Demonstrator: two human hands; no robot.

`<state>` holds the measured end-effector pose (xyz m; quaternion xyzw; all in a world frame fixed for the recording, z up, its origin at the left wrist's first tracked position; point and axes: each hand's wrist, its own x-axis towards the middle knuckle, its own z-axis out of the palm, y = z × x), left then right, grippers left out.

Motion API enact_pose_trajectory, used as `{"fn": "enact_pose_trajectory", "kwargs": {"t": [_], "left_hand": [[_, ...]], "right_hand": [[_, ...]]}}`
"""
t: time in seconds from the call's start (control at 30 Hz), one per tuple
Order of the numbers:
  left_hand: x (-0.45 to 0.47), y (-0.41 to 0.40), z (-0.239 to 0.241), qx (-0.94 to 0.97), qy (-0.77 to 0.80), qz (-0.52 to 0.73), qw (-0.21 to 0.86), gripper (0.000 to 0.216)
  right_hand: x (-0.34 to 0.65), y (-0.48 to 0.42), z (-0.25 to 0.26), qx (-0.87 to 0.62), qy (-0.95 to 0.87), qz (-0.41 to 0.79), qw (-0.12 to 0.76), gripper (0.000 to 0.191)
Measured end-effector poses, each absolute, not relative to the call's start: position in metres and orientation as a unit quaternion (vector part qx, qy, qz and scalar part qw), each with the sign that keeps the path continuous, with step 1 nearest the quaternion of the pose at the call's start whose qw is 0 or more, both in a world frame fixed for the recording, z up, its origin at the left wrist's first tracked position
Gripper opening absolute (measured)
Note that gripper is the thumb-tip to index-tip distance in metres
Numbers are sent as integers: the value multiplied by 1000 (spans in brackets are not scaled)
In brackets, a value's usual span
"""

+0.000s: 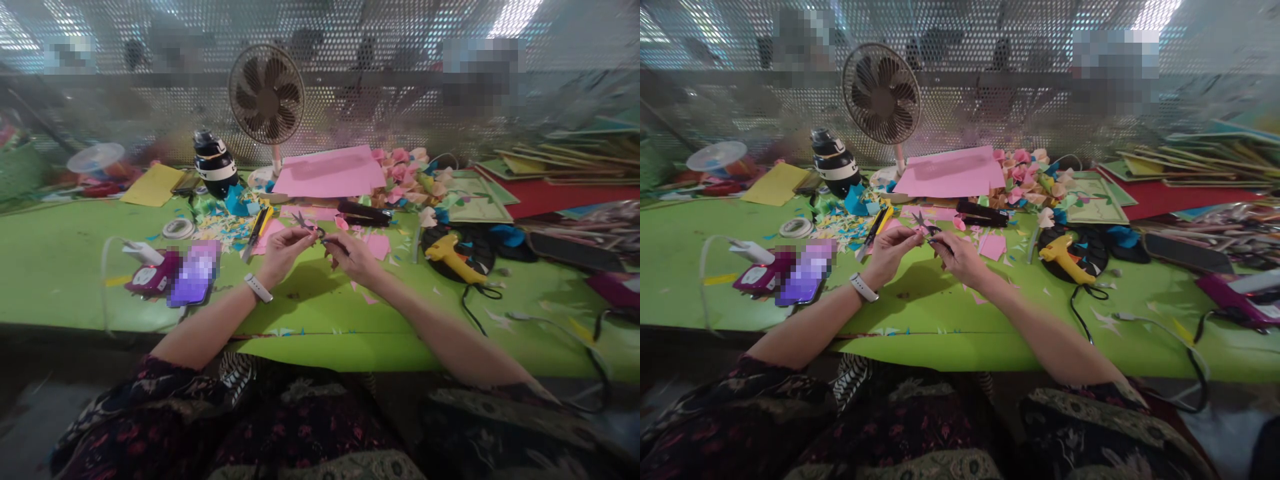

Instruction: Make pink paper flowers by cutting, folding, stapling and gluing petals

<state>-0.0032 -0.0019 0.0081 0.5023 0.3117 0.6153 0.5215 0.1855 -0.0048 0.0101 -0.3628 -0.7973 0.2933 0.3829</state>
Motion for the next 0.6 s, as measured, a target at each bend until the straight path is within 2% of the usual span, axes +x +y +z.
{"fn": "enact_pose_trajectory", "kwargs": {"t": [0.6], "left_hand": [[-5, 4, 7, 474, 311, 637, 523, 25]], "right_hand": [[187, -3, 11, -369, -803, 255, 392, 38]]}}
